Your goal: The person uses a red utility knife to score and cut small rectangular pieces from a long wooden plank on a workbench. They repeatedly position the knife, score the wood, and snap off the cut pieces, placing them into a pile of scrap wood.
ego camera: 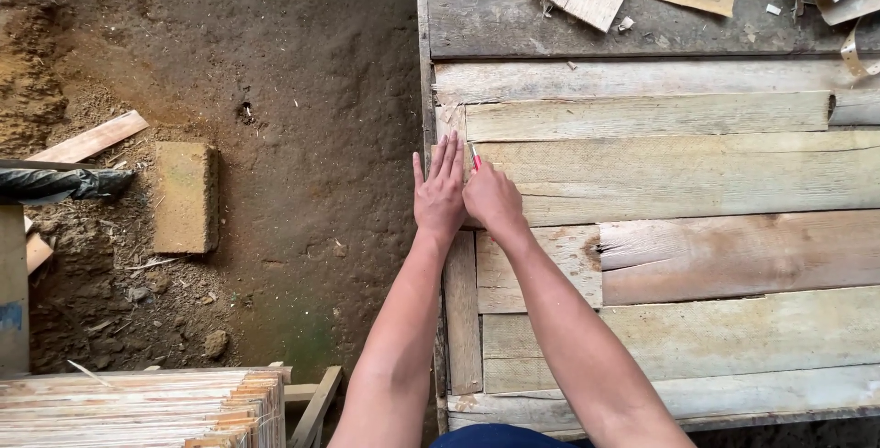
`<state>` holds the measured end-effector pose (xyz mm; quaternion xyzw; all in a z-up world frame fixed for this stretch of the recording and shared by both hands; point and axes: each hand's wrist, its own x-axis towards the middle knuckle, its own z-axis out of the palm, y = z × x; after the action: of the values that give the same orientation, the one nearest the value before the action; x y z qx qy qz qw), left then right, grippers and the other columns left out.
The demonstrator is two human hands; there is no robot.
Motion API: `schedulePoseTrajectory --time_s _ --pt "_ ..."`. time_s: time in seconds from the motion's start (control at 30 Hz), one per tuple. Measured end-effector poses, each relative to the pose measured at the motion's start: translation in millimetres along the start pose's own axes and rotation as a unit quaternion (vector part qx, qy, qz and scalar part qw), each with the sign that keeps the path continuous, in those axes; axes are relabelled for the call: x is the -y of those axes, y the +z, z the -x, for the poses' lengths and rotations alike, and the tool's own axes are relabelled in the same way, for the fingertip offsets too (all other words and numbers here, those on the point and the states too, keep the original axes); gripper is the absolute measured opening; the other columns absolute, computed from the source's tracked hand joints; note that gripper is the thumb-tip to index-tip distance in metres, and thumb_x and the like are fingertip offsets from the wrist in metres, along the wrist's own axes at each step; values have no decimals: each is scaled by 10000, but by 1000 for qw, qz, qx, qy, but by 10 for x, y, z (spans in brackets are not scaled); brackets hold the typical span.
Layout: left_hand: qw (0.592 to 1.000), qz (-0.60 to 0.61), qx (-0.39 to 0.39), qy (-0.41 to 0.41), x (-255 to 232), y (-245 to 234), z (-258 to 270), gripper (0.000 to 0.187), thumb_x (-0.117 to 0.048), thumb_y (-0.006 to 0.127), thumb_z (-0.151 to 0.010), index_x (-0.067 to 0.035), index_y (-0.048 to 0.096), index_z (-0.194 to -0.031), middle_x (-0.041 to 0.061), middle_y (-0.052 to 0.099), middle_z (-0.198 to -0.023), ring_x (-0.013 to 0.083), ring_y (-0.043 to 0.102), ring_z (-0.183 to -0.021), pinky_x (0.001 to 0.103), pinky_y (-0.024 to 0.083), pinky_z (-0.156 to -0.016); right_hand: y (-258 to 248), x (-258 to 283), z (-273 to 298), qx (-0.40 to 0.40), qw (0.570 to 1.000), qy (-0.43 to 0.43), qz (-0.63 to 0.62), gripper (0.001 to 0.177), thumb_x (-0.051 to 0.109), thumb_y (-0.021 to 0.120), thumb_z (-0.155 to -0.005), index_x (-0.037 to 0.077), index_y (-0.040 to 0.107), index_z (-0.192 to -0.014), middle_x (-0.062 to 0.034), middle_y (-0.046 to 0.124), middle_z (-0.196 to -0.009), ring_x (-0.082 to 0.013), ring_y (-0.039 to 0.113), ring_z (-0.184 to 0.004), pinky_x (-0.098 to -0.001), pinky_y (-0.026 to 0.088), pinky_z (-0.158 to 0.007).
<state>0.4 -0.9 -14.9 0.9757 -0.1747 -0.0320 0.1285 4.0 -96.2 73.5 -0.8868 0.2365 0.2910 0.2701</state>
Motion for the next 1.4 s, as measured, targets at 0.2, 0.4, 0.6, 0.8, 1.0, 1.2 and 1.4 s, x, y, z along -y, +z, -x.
schedulePoseTrajectory --time_s 0.2,0.4,0.6,0.8,1.0,1.2,1.4 --pt "999 -20 25 -2 17 92 -34 771 -444 513 -996 -163 205 -1645 -20 149 -1731 151 122 -1589 577 57 -1276 19 -88 70 25 1000 10 -6 508 306 327 -1008 -30 605 -1268 -321 691 -1158 -533 653 -1130 -641 520 -926" --pt "999 -10 34 0 -22 -12 -23 989 -407 681 -826 -150 194 -1647 -5 156 -1730 162 122 -1591 605 33 -1278 -109 -10 466 40 999 18 -23 497 281 320 -1013 -31 590 -1290 -331 679 -1183 -539 644 -1147 -635 518 -942" --pt "1000 -21 -7 -2 -49 -152 14 820 -109 504 -855 -149 254 -1634 -15 236 -1710 151 191 -1573 596 93 -1268 -15 -72 770 61 998 23 -25 470 253 310 -1021 -44 564 -1281 -345 673 -1179 -544 645 -1142 -630 517 -944" --pt "999 -36 36 -2 -25 -93 -10 906 -22 444 -790 -162 205 -1652 -26 151 -1732 159 122 -1589 605 38 -1259 218 -294 1029 64 997 24 -34 452 277 303 -1036 -32 580 -1215 -340 694 -1121 -548 675 -1075 -631 536 -903" --pt "999 -46 29 -3 -45 -83 -55 898 -12 465 -810 -155 198 -1656 -17 149 -1735 172 131 -1590 607 48 -1260 311 -418 1202 68 997 16 -33 411 262 297 -1042 -21 561 -1181 -338 698 -1086 -556 679 -1048 -632 539 -893" --pt "999 -27 -20 -4 -106 -211 100 770 -52 475 -858 -163 335 -1607 16 231 -1716 204 195 -1577 576 122 -1260 410 -703 1335 65 996 5 -62 422 286 316 -1031 -12 563 -1200 -335 699 -1068 -564 667 -1062 -652 522 -898" --pt "986 67 -105 -115 84 153 -18 670 -373 515 -1005 -90 314 -1578 113 321 -1627 268 317 -1507 469 273 -1240 562 -1360 1389 -25 958 52 -282 401 405 440 -1004 61 620 -1102 -255 697 -928 -431 687 -936 -542 530 -841"
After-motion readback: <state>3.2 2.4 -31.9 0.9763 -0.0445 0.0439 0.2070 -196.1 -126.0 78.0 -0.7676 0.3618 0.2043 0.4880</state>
